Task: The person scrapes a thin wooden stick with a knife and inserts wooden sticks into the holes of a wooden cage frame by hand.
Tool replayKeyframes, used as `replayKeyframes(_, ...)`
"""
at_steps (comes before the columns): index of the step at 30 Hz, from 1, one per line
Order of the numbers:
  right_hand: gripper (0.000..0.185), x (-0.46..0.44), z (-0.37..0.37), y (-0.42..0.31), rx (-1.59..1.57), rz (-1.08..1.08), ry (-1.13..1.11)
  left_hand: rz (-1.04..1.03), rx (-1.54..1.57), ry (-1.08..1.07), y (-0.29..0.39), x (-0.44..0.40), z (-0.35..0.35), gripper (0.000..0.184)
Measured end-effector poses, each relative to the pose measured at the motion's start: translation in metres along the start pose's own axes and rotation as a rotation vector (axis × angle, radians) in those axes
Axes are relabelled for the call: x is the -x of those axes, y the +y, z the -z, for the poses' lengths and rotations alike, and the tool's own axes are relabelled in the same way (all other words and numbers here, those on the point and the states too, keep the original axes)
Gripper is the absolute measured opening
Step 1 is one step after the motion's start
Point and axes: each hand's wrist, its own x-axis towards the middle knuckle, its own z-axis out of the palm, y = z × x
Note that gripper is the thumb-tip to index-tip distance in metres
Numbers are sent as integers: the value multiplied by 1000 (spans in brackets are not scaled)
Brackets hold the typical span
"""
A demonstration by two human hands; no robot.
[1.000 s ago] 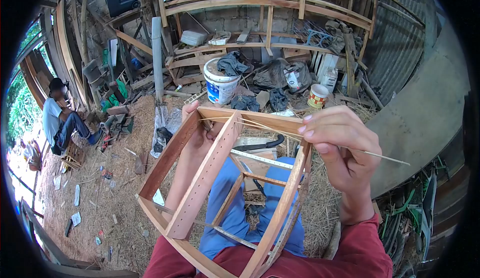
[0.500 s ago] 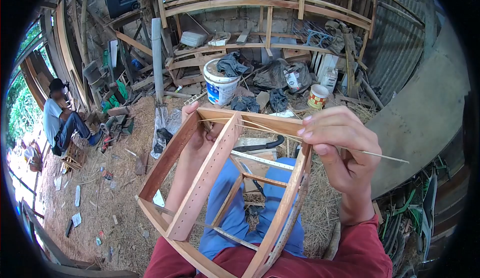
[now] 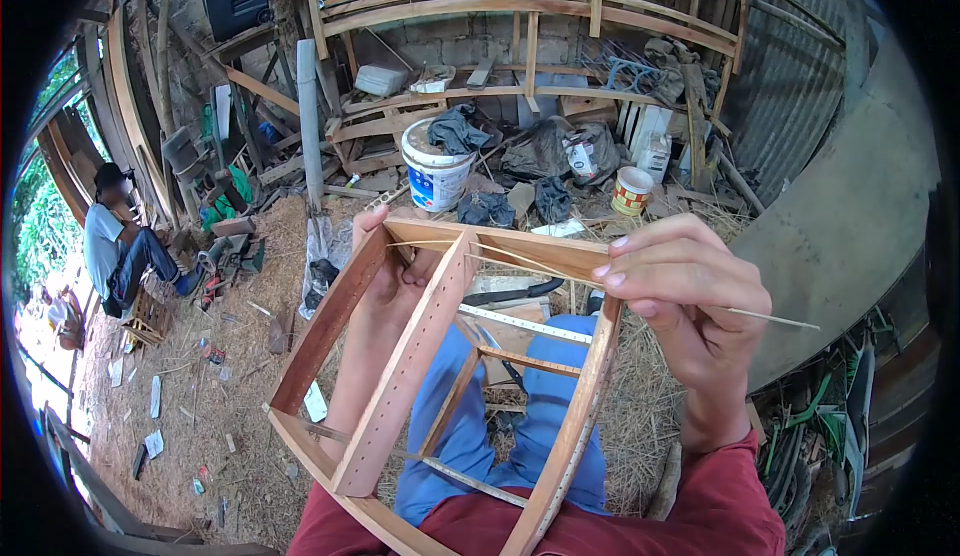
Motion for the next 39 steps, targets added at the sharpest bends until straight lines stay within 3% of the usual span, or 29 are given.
replayKeyframes(4,10,2,2,1,14,-5,4,-18,18,10,-4,-1,-15,49)
replayKeyframes(7,10,4,3,2,33,-4,4,-112,-323,196,-9,-1,-35,52)
replayKeyframes(13,9,6,1,3,48,-4,14,-121,-343,300,-8,0,-36,53)
replayKeyframes(16,9,7,1,4,55,-5,17,-37,-20,159,-2,3,-14,47)
replayKeyframes(19,9,7,2,7,38,-9,8,-45,-19,192,-4,0,-15,47)
replayKeyframes(22,12,5,4,19,-25,-3,-13,-130,-288,62,-3,-5,-29,52)
replayKeyframes(24,16,7,7,31,-71,-4,-26,-184,-367,333,0,-6,-36,51)
replayKeyframes(25,29,10,8,38,-198,-63,-18,-199,-392,424,2,-6,-36,50)
replayKeyframes(26,42,13,9,44,-326,-121,-9,-182,-421,356,9,-8,-31,50)
replayKeyframes(27,42,18,12,48,-325,-118,-8,-166,-450,287,14,-9,-29,49)
replayKeyframes(28,60,23,15,51,-481,-182,1,-199,-388,408,15,-9,-35,49)
replayKeyframes(30,99,32,26,61,-677,-312,0,-214,-378,308,23,-6,-27,49)
replayKeyframes(31,99,32,32,63,-675,-306,-3,-225,-364,209,27,-6,-24,48)
replayKeyframes(33,80,29,44,64,-700,-241,151,-263,-304,233,31,-3,-23,46)
replayKeyframes(37,66,30,77,49,-522,-241,364,-355,-456,329,36,4,-24,42)
replayKeyframes(39,34,34,87,40,215,-368,290,-357,-531,423,31,8,-33,41)
